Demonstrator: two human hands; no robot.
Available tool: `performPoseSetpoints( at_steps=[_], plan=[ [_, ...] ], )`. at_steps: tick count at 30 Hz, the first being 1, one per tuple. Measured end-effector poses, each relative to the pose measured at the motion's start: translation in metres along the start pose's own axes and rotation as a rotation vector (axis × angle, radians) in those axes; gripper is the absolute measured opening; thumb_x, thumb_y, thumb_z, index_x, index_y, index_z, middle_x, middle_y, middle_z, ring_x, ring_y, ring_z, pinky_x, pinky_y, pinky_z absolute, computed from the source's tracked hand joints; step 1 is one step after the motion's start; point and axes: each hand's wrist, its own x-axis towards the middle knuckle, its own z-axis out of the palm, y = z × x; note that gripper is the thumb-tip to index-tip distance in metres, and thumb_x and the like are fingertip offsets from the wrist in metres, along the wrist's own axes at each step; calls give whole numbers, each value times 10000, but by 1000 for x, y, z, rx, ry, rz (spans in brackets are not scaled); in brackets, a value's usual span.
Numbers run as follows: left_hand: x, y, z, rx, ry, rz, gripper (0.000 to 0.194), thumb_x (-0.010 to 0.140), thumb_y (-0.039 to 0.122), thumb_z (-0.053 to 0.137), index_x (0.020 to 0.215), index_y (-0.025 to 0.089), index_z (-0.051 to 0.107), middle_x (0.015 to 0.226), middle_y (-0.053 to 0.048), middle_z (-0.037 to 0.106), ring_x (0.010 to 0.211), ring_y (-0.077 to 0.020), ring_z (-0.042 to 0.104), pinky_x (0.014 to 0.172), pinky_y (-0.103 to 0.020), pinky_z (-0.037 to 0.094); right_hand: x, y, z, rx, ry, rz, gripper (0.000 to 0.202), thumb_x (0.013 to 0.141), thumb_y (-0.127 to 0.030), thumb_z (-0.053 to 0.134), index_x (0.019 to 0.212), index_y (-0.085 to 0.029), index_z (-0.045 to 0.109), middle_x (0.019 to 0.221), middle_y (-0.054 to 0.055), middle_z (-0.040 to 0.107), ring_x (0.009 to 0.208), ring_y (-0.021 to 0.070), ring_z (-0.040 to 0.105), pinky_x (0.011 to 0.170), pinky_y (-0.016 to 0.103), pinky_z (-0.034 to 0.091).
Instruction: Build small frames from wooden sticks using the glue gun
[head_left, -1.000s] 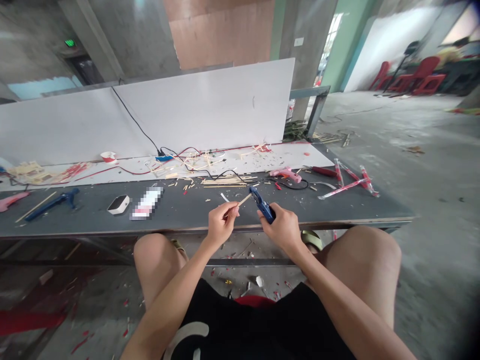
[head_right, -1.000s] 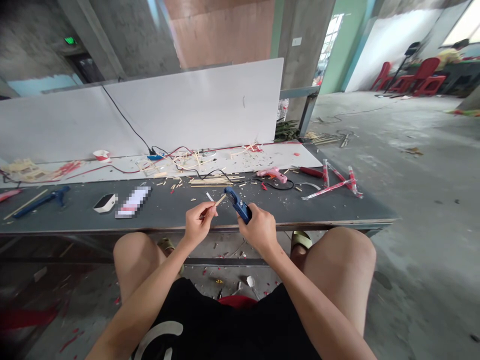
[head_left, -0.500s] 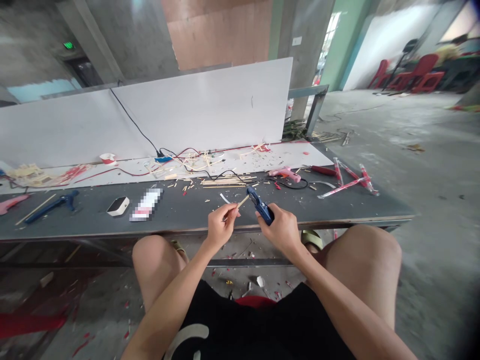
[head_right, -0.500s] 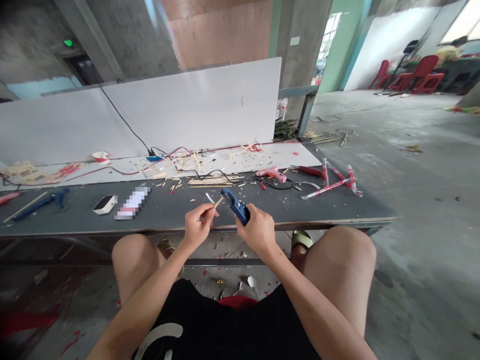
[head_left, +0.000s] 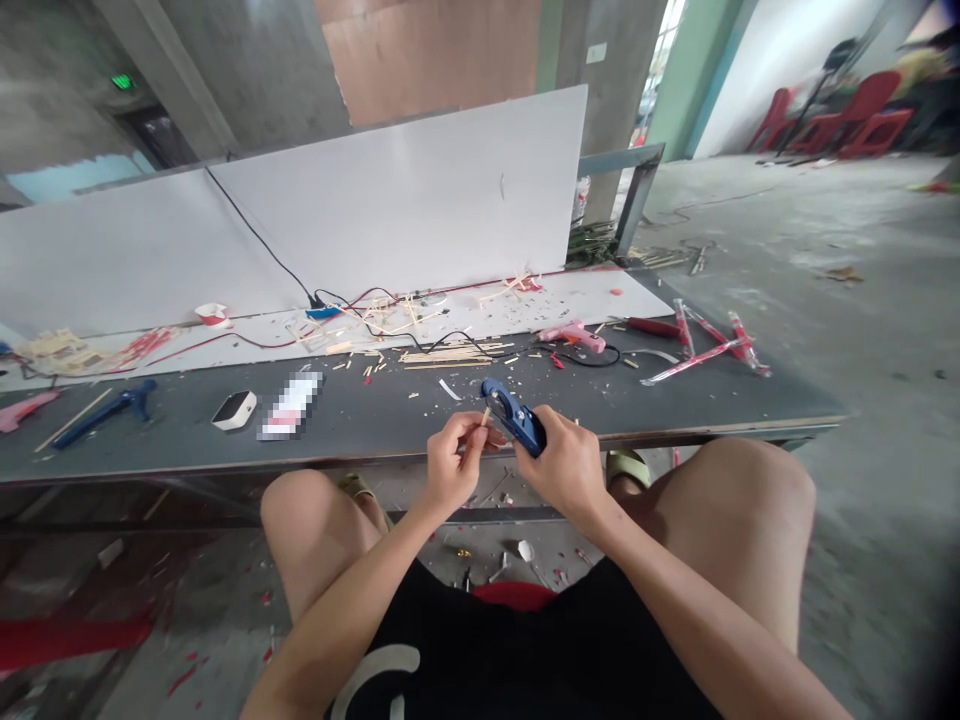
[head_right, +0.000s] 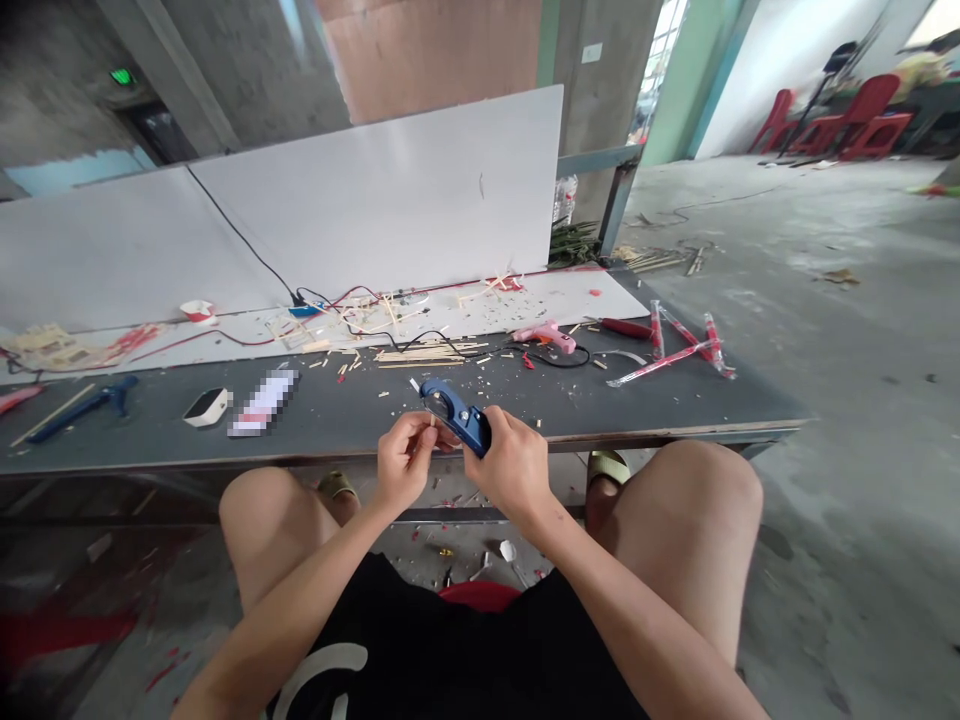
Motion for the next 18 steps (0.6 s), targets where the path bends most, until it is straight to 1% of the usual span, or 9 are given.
performPoseSetpoints(
  at_steps=[5,9,18],
  plan=[
    [-1,-2,-2,-11,-2,10,115,1008,244,555,1075,181,623,885,-73,762,784,-183,761,709,-296,644,-1,-1,-1,25,0,-14,75,789,-274,584,804,-208,551,699,29,641,583,177,568,572,274,305],
    [-1,-2,-2,-7,7,11,105,1006,244,559,1066,183,620,887,-68,763,772,-178,761,717,-297,649,-3,-2,-2,34,3,-27,77,790,-275,591,809,-209,557,698,26,636,580,174,560,571,275,308],
    [0,0,-2,62,38,30,136,1002,302,572,1027,177,618,863,-64,763,721,-164,755,696,-270,643,-3,-3,-4,86,-4,-38,102,803,-304,603,804,-210,565,686,22,635,565,165,552,566,266,318]
  ],
)
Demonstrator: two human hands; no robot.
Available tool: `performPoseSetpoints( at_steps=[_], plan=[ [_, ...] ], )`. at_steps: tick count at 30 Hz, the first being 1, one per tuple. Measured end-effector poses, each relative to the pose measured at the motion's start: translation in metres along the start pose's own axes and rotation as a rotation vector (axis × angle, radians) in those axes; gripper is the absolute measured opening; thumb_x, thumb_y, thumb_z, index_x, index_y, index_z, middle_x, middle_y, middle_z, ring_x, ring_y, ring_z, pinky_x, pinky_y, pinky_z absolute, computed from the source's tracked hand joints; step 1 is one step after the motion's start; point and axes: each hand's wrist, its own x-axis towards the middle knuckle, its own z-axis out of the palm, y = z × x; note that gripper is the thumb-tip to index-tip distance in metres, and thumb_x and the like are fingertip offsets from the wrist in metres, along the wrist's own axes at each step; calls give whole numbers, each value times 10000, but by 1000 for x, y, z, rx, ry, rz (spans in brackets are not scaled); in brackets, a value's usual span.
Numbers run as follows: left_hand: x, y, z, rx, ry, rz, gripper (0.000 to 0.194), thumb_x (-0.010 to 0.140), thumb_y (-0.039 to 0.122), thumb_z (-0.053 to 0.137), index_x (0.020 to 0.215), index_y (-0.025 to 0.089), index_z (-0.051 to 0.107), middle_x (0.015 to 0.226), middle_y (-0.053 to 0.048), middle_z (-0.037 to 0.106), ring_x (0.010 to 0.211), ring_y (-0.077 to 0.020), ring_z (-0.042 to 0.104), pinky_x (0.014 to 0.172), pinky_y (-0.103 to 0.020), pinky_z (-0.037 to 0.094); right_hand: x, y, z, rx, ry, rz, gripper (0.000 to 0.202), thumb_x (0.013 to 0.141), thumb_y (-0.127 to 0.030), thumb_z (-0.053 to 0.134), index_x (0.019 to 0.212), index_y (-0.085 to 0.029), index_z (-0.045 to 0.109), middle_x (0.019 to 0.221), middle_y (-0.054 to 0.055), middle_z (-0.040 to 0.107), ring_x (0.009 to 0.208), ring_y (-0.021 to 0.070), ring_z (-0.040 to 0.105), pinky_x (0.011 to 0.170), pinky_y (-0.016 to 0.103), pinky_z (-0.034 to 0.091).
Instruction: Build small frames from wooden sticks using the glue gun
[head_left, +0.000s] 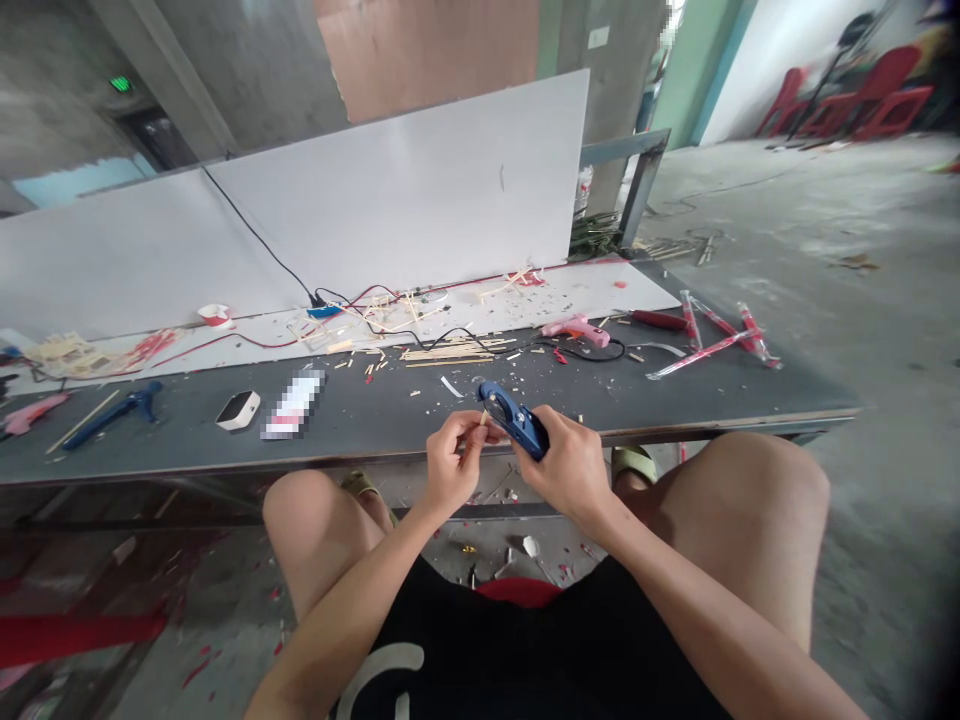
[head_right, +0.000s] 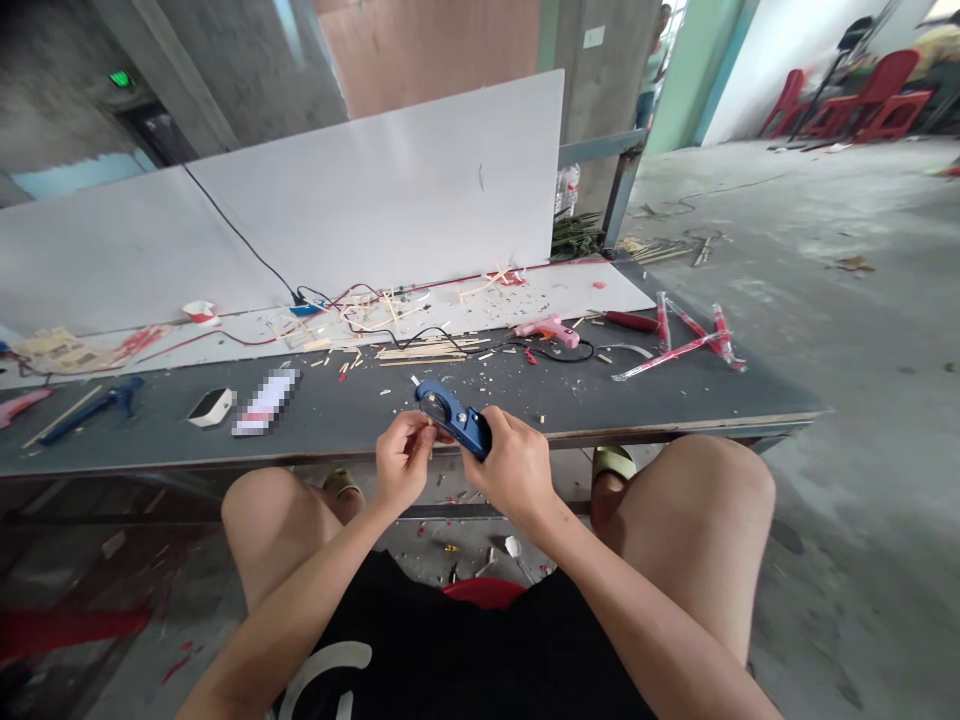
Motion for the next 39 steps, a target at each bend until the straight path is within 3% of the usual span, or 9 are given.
performPoseSetpoints(
  at_steps=[12,20,31,39],
  plan=[
    [4,-1,-3,134,41,76,146,993,310,590,981,171,636,858,-67,761,768,-167,752,680,-250,603,-1,-3,-3,37,-47,22,106,819,-314,601,827,-210,583,677,20,640,556,164,558,562,257,343],
    [7,5,-6,163,47,151,99,982,250,603,977,167,656,819,-54,755,696,-145,730,633,-226,580,-1,0,-8,21,-66,-22,93,816,-289,584,787,-210,546,643,1,596,532,147,523,555,250,319],
    [17,4,-38,305,85,345,88,949,181,632,987,180,710,840,-64,745,715,-146,688,642,-236,543,-1,2,-20,-13,-97,-121,42,763,-238,563,781,-217,531,658,0,597,573,157,551,568,260,316],
    [19,11,-49,397,74,398,96,944,174,640,990,198,720,829,-50,737,668,-128,640,601,-228,491,0,5,-17,-128,-44,-161,48,742,-240,561,769,-212,534,660,14,614,577,157,549,570,272,300]
  ],
)
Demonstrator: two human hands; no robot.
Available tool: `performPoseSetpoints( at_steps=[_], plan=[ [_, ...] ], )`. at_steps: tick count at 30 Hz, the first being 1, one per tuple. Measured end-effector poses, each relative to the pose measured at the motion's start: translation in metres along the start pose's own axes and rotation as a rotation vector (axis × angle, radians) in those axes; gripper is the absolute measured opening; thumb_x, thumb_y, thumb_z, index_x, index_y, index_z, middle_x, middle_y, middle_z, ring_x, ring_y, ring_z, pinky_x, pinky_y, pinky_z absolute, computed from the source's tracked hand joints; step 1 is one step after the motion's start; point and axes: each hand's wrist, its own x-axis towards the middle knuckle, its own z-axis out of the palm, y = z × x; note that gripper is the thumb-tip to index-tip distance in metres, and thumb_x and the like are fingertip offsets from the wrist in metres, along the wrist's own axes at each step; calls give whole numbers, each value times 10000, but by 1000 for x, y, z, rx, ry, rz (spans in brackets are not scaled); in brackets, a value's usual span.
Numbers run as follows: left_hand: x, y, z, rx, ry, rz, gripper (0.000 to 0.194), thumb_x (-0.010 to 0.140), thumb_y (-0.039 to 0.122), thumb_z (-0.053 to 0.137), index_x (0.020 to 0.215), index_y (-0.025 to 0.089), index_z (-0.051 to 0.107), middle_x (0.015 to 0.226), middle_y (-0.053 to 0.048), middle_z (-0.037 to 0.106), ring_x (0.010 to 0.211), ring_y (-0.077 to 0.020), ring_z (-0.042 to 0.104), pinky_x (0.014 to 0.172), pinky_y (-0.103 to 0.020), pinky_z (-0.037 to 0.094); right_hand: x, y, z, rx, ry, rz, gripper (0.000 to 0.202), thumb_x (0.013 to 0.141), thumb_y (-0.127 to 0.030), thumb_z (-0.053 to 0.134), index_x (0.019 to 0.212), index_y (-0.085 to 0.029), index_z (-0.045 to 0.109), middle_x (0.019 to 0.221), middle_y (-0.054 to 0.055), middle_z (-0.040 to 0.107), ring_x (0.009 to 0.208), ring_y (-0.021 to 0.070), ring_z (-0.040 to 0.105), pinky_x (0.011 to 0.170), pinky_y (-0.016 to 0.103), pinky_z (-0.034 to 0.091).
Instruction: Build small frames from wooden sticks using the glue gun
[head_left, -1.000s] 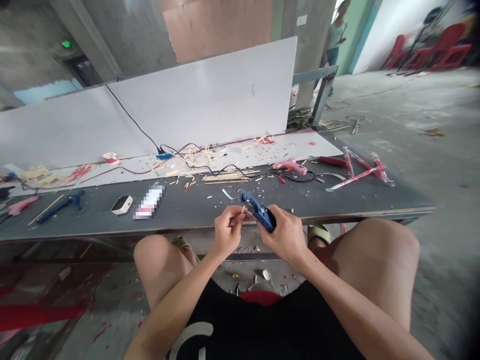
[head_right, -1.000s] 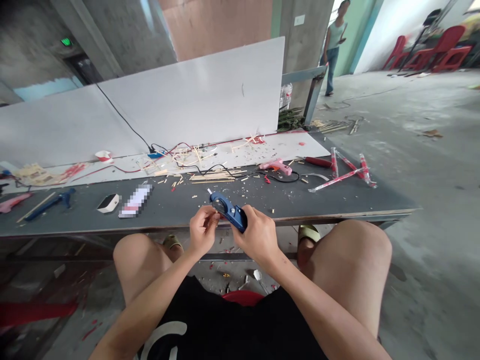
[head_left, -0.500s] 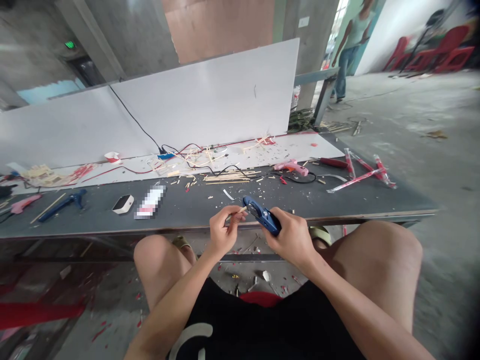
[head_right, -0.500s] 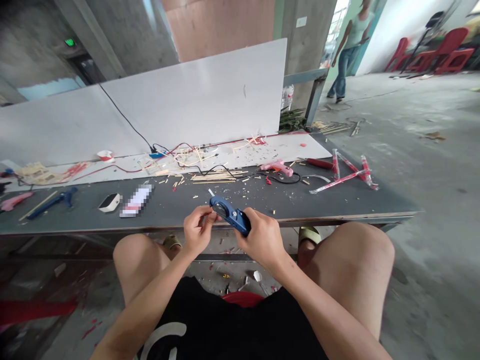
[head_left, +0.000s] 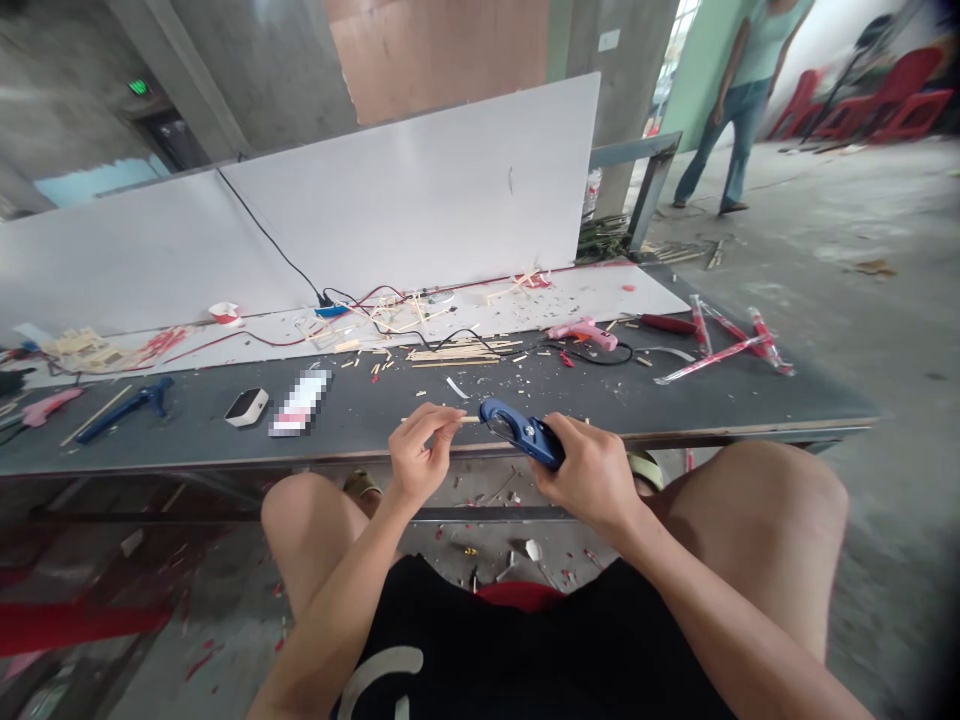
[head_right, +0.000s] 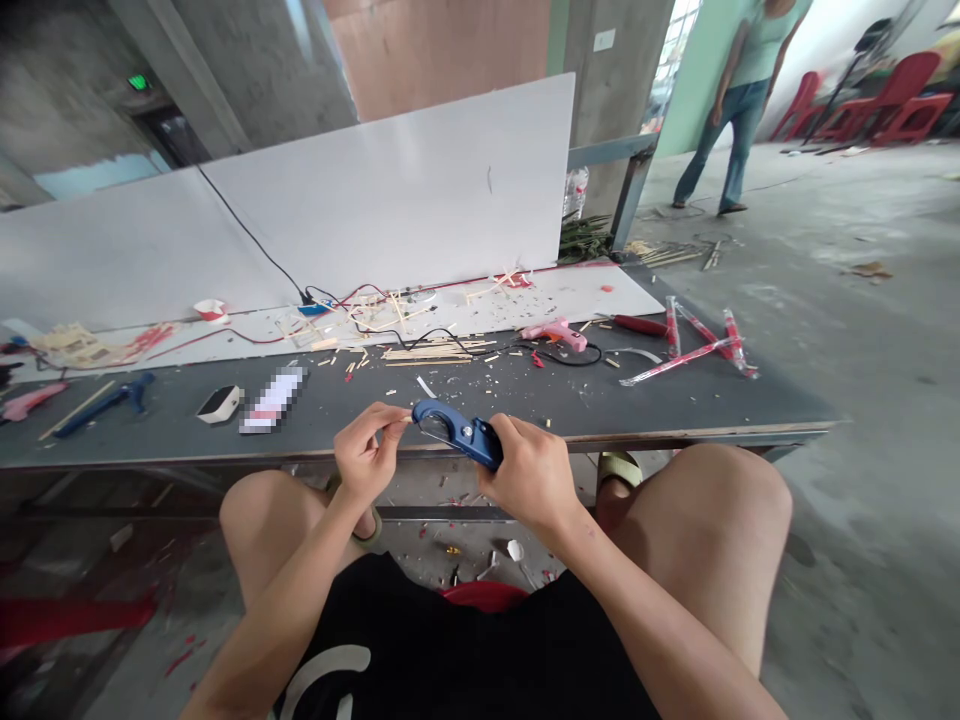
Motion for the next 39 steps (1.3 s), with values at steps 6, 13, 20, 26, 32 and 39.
performPoseSetpoints(
  at_steps=[6,13,20,26,32,39],
  plan=[
    [4,3,-5,28,-2,36,121,938,139,637,997,198,724,838,-53,754,690,-133,672,609,-229,510,1,4,3,-18,-3,-17,97,772,-284,571,741,-216,509,644,10,612,538,151,533,549,272,279],
    [2,2,-2,39,-6,21,102,962,185,611,986,195,710,849,-66,766,722,-150,706,630,-250,543,5,8,4,83,-34,74,155,765,-277,563,667,-235,450,564,-9,565,483,138,477,539,261,288],
    [3,1,0,67,18,43,81,953,178,624,971,202,700,859,-60,767,726,-148,705,638,-246,554,9,12,7,163,-12,177,230,832,-341,595,683,-238,453,560,-27,510,488,134,439,538,252,297],
    [3,1,0,55,10,60,131,937,123,625,997,204,709,869,-52,756,734,-140,682,642,-241,540,6,10,6,231,-62,93,132,777,-266,616,741,-226,495,626,-25,549,526,130,447,554,245,311],
    [4,-1,-1,50,5,63,131,941,128,626,985,211,718,863,-49,750,750,-148,678,658,-257,536,5,10,4,259,-94,45,88,764,-240,617,812,-212,548,690,-8,597,590,144,526,595,247,346],
    [7,-2,-1,42,19,104,143,915,94,648,973,202,722,850,-53,752,762,-163,675,672,-282,531,4,10,3,256,-111,19,83,741,-220,616,814,-203,579,701,-3,602,617,154,546,595,257,332]
  ],
)
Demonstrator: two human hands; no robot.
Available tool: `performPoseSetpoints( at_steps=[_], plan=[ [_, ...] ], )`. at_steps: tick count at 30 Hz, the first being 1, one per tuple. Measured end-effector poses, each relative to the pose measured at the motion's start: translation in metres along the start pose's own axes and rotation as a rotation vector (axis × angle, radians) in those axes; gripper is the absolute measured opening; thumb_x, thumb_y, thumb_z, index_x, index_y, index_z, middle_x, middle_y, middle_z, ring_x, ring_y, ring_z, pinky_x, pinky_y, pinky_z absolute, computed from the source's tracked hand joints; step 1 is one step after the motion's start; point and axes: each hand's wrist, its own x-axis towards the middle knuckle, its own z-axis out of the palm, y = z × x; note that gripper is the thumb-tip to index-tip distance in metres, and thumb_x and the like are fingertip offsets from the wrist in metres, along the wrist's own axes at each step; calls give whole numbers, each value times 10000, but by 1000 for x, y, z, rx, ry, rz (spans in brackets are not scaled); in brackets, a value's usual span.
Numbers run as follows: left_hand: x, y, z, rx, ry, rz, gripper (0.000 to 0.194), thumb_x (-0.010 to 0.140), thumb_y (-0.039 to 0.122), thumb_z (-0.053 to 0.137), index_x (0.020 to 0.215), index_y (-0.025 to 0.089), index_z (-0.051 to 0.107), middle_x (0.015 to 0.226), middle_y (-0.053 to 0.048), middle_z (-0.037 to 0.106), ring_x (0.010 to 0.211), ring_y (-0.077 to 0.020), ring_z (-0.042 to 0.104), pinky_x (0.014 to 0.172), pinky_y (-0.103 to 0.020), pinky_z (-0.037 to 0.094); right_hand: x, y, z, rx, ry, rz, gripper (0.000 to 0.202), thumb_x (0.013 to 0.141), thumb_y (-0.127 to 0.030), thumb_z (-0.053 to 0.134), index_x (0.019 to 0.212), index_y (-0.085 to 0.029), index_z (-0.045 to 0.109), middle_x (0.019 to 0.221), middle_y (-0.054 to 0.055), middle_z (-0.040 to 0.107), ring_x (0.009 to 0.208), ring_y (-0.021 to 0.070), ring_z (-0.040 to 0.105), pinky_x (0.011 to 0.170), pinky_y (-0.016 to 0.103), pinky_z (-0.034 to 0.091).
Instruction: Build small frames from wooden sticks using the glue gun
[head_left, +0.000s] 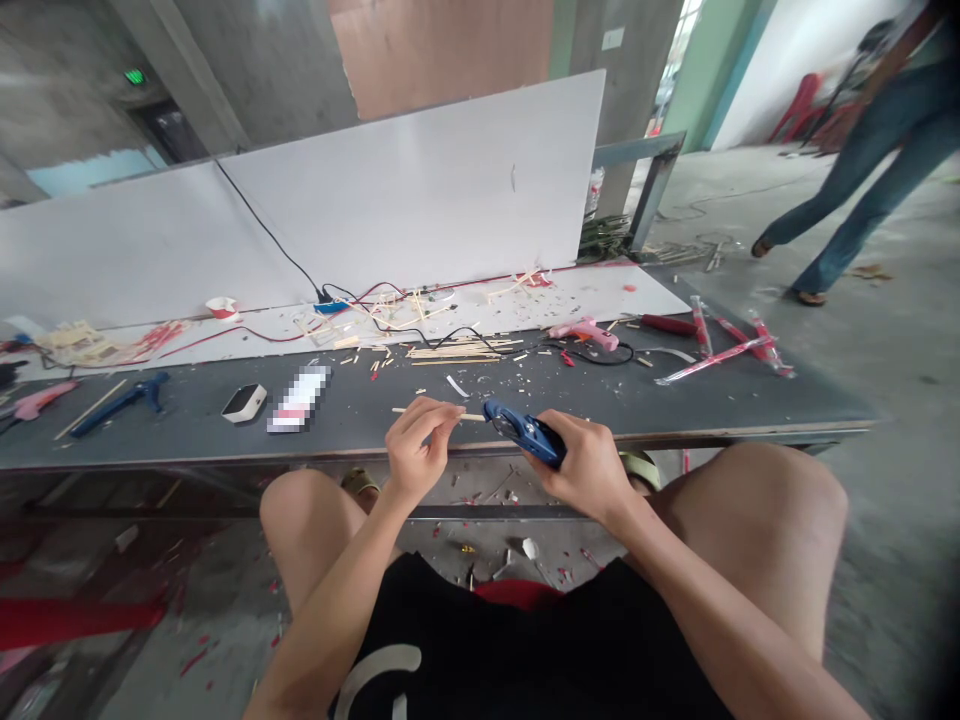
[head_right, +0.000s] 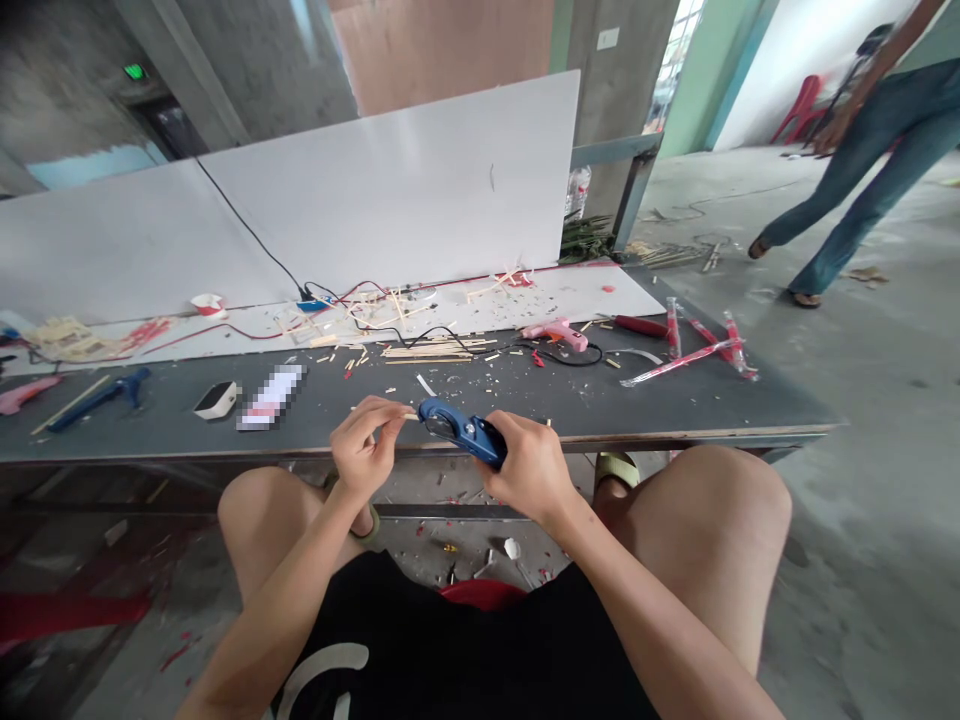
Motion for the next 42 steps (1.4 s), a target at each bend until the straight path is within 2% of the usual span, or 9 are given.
performPoseSetpoints(
  at_steps=[8,14,23,28,31,35,42],
  plan=[
    [1,2,0,-3,-8,-17,122,925,118,643,955,204,723,830,-55,745,735,-160,658,650,-278,522,0,1,-3,-18,4,-14,58,776,-248,612,810,-203,597,699,3,617,631,165,576,605,265,344],
    [-4,3,0,1,-25,-80,107,951,175,623,946,206,725,821,-57,747,709,-154,674,621,-258,520,0,1,-3,-51,2,-25,83,773,-257,614,832,-199,606,710,4,633,636,168,595,608,263,358],
    [-4,5,-1,56,-38,-49,112,935,139,630,964,205,715,844,-53,765,712,-144,702,626,-243,546,-1,5,2,-171,114,-26,90,766,-271,598,737,-209,539,615,4,609,531,151,555,546,249,324],
    [-5,5,1,96,-14,-23,128,888,115,688,970,209,714,872,-45,767,675,-122,675,585,-223,519,0,7,3,-218,203,82,156,789,-289,592,687,-218,499,558,-6,560,471,135,485,521,250,295],
    [-5,6,3,100,-5,-58,122,879,119,698,955,213,716,879,-40,755,616,-102,621,553,-220,496,1,7,4,-237,191,105,119,789,-307,600,745,-212,543,627,12,611,520,153,530,545,259,310],
    [-6,11,6,67,-8,-113,135,879,110,695,965,208,726,893,-48,738,653,-111,612,593,-234,507,0,5,8,-263,184,108,115,778,-302,603,834,-202,596,707,32,657,603,183,585,580,273,339],
    [-12,26,13,-76,17,-348,66,926,203,671,950,183,729,869,-59,714,656,-116,633,570,-227,490,1,5,13,-328,237,85,183,768,-293,615,917,-186,618,773,46,678,685,208,622,622,288,374]
  ],
)
